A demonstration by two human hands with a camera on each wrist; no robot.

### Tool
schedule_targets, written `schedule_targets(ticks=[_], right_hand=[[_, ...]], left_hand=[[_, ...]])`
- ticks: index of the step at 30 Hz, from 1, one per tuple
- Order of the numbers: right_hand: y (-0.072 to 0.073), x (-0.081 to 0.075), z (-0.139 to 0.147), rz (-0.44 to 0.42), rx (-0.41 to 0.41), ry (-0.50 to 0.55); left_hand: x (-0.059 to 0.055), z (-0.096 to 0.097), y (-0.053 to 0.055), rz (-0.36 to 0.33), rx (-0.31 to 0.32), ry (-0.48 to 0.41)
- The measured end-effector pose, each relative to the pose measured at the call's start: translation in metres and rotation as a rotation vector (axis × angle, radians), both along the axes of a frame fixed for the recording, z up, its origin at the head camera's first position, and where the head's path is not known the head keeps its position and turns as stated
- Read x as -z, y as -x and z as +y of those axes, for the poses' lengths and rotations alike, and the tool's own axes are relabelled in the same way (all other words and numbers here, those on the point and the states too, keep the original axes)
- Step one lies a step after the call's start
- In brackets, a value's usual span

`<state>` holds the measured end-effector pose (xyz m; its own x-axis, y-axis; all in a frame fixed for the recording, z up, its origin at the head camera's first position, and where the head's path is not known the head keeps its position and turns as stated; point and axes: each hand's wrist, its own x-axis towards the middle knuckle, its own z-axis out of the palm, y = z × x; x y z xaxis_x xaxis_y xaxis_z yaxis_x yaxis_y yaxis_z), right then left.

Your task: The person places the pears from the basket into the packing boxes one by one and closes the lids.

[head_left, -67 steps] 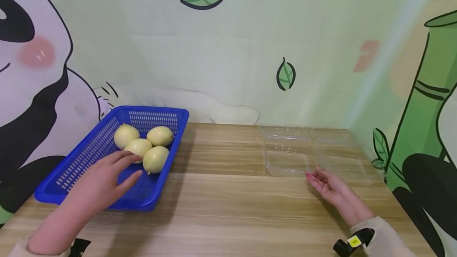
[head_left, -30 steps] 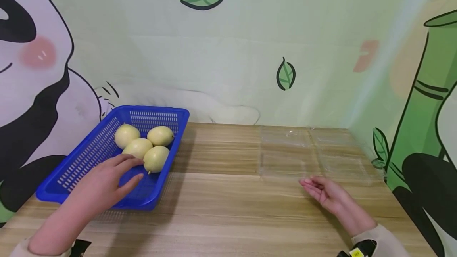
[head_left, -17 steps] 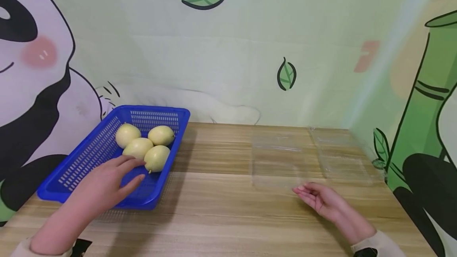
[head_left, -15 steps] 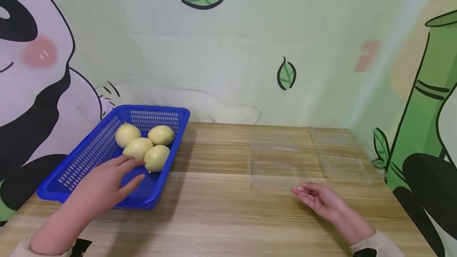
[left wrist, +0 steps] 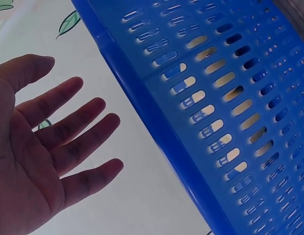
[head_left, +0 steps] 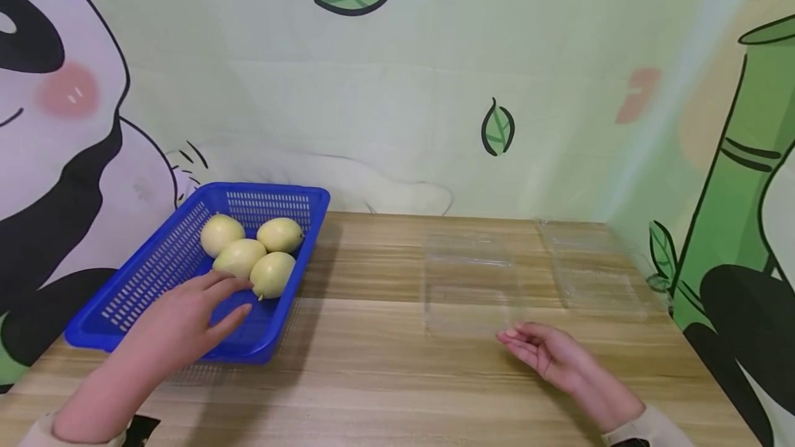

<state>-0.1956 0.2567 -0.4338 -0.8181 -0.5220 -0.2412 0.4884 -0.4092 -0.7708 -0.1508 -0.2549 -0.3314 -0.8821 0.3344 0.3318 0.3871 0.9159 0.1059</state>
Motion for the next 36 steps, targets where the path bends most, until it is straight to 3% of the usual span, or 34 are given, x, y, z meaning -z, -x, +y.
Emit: schedule_targets(ticks=[8,19,30,36], right_hand=[[-0.003,0.000,-0.007,0.010,0.008,-0.044],[-0.002,0.000,-0.018,0.005,0.009,-0.082],[0.000,-0.002,-0.031,-0.023,0.013,-0.091],[0.001,-0.003,-0.039,-0.025,0.014,-0.102]], left_hand=[[-0.004,0.000,-0.001,-0.042,-0.025,-0.002],[-0.015,-0.007,0.000,-0.042,-0.052,-0.007],[-0.028,-0.010,0.007,-0.052,-0.060,0.021],[-0.035,-0.011,0.013,-0.103,-0.081,0.051]])
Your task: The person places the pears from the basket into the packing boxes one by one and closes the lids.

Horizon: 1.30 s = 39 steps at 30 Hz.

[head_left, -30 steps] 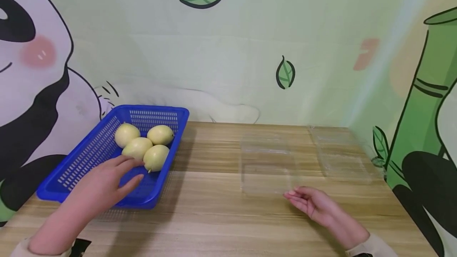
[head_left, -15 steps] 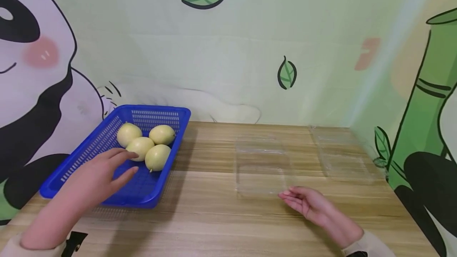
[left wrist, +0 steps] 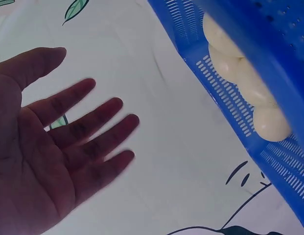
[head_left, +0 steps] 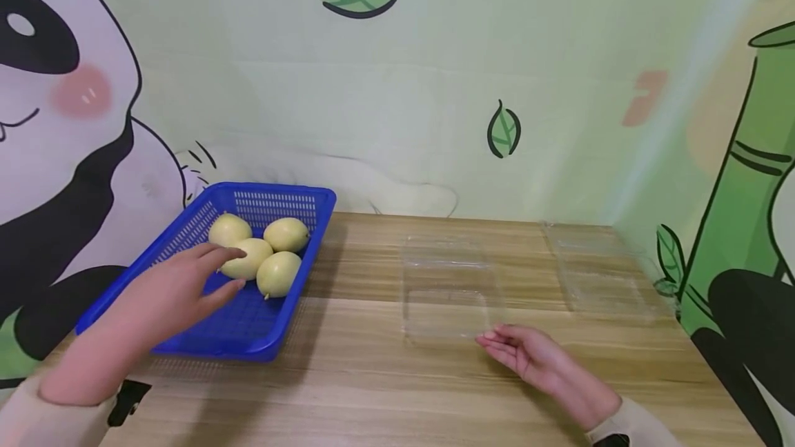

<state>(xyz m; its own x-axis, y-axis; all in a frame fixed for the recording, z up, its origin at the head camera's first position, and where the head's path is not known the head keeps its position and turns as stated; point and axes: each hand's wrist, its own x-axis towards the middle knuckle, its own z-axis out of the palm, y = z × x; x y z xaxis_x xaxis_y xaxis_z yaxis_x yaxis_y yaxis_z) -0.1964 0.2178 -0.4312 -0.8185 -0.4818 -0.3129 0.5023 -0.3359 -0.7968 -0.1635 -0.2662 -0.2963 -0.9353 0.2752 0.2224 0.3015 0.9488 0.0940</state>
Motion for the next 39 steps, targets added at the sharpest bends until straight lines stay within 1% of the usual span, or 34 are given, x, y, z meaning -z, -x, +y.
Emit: schedule_targets(ticks=[5,7,10,14,17,21,24,28,31,35,39], right_hand=[[0.000,-0.001,-0.003,-0.011,-0.001,0.005],[0.000,-0.001,-0.004,-0.014,0.003,0.000],[0.000,-0.002,-0.006,-0.015,0.014,-0.007],[0.001,-0.002,-0.008,-0.008,0.021,-0.018],[0.001,-0.002,-0.009,-0.006,0.024,-0.024],[0.001,-0.003,-0.009,-0.008,0.028,-0.029],[0.001,-0.003,-0.009,-0.009,0.029,-0.030],[0.001,-0.003,-0.010,-0.008,0.028,-0.029],[0.001,-0.003,-0.011,-0.004,0.026,-0.031],[0.001,-0.003,-0.011,0.001,0.023,-0.040],[0.001,-0.003,-0.011,0.000,0.027,-0.050]], left_hand=[[-0.010,-0.002,0.012,-0.064,-0.027,0.009],[-0.015,-0.003,0.018,-0.089,-0.025,0.005],[-0.021,-0.006,0.027,-0.110,-0.010,-0.002],[-0.025,-0.011,0.040,-0.131,0.001,0.001],[-0.027,-0.016,0.049,-0.151,0.012,0.000],[-0.026,-0.022,0.065,-0.163,0.054,-0.011],[-0.026,-0.026,0.078,-0.198,0.076,-0.009],[-0.026,-0.033,0.093,-0.293,0.071,-0.018],[-0.027,-0.038,0.103,-0.345,0.058,-0.029],[-0.025,-0.043,0.113,-0.382,0.042,-0.033],[-0.021,-0.045,0.122,-0.412,0.028,-0.058]])
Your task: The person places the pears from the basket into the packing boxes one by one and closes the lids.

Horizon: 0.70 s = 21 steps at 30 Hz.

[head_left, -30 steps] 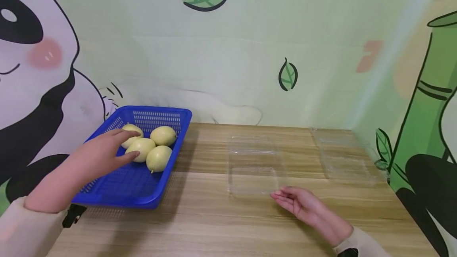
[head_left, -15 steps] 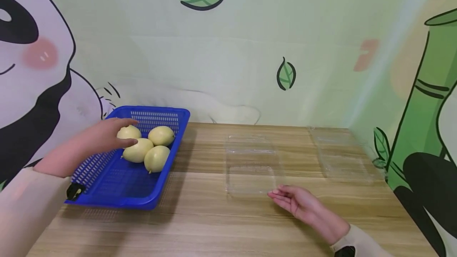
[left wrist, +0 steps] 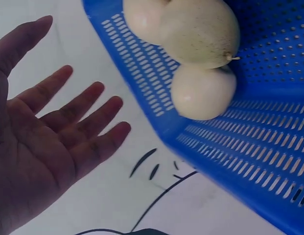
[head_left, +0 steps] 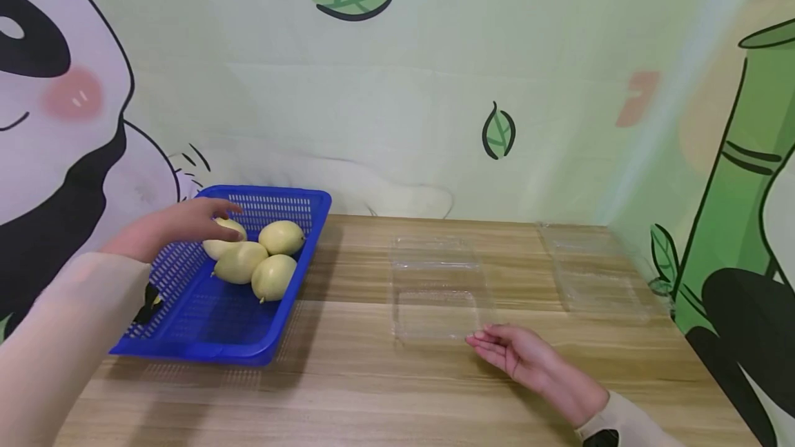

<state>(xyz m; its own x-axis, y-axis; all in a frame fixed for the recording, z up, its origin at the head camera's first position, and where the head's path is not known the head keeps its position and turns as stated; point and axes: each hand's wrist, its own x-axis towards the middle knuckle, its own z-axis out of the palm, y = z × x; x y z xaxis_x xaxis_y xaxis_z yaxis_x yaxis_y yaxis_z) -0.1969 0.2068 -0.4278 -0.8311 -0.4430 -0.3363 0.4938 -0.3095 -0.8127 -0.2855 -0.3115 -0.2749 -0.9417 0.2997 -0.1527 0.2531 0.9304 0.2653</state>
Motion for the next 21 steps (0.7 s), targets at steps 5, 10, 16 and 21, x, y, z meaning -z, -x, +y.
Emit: schedule_targets(ticks=[5,10,16,21], right_hand=[[0.000,0.000,-0.001,0.002,0.002,-0.009],[0.002,-0.001,-0.002,0.000,0.001,0.000],[0.002,0.000,-0.004,-0.008,0.000,0.009],[0.003,0.000,-0.006,-0.007,-0.004,0.008]], left_hand=[[0.008,-0.002,0.011,-0.037,-0.003,-0.029],[0.021,-0.004,0.021,-0.121,-0.008,-0.020],[0.036,-0.004,0.028,-0.240,-0.029,-0.034],[0.043,-0.004,0.030,-0.285,-0.031,-0.080]])
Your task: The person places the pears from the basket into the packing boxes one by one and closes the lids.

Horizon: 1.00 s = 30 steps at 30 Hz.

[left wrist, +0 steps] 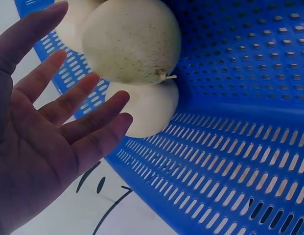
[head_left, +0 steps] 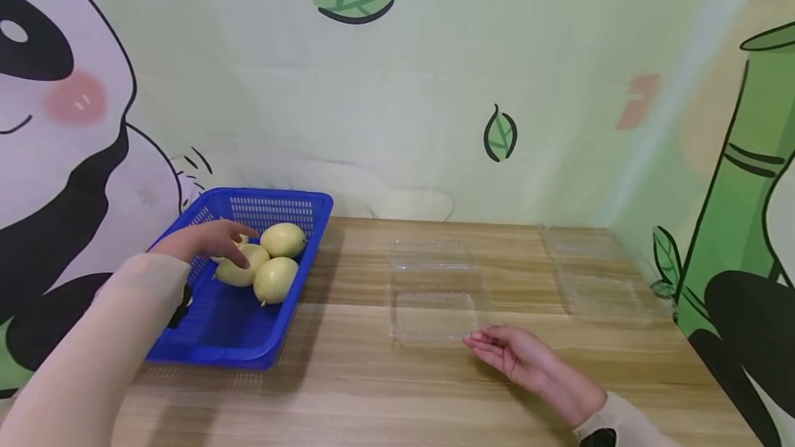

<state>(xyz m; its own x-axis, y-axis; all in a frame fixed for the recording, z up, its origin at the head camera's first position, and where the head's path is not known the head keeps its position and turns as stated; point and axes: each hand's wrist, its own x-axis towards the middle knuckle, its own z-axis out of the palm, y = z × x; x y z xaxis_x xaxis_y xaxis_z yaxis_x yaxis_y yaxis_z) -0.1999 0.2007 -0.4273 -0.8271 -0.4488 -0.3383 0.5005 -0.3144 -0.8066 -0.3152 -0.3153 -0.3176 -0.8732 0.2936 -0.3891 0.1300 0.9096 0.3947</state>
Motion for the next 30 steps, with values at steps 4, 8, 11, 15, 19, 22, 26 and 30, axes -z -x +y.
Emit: schedule_targets(ticks=[4,8,11,15,19,22,26,30], right_hand=[[0.001,0.000,-0.001,0.011,-0.002,-0.013],[0.001,-0.001,-0.002,0.015,-0.002,-0.025],[0.001,0.000,-0.002,0.014,-0.001,-0.020],[0.000,0.001,-0.003,0.011,0.002,-0.011],[0.001,0.000,-0.003,0.017,0.011,-0.014],[0.002,0.000,-0.004,0.019,0.021,-0.015],[0.002,0.001,-0.005,0.017,0.027,-0.009],[0.001,0.001,-0.005,0.016,0.031,-0.006]], left_hand=[[0.003,0.002,0.002,-0.019,-0.027,-0.003],[0.008,0.004,0.003,-0.060,-0.061,-0.003],[0.011,0.005,0.004,-0.023,-0.040,0.013],[0.015,0.004,0.007,0.074,0.007,0.084],[0.020,0.005,0.013,0.102,0.013,0.102],[0.023,0.007,0.016,0.086,-0.006,0.095],[0.026,0.009,0.018,0.040,-0.037,0.090],[0.029,0.010,0.019,0.025,-0.040,0.096]])
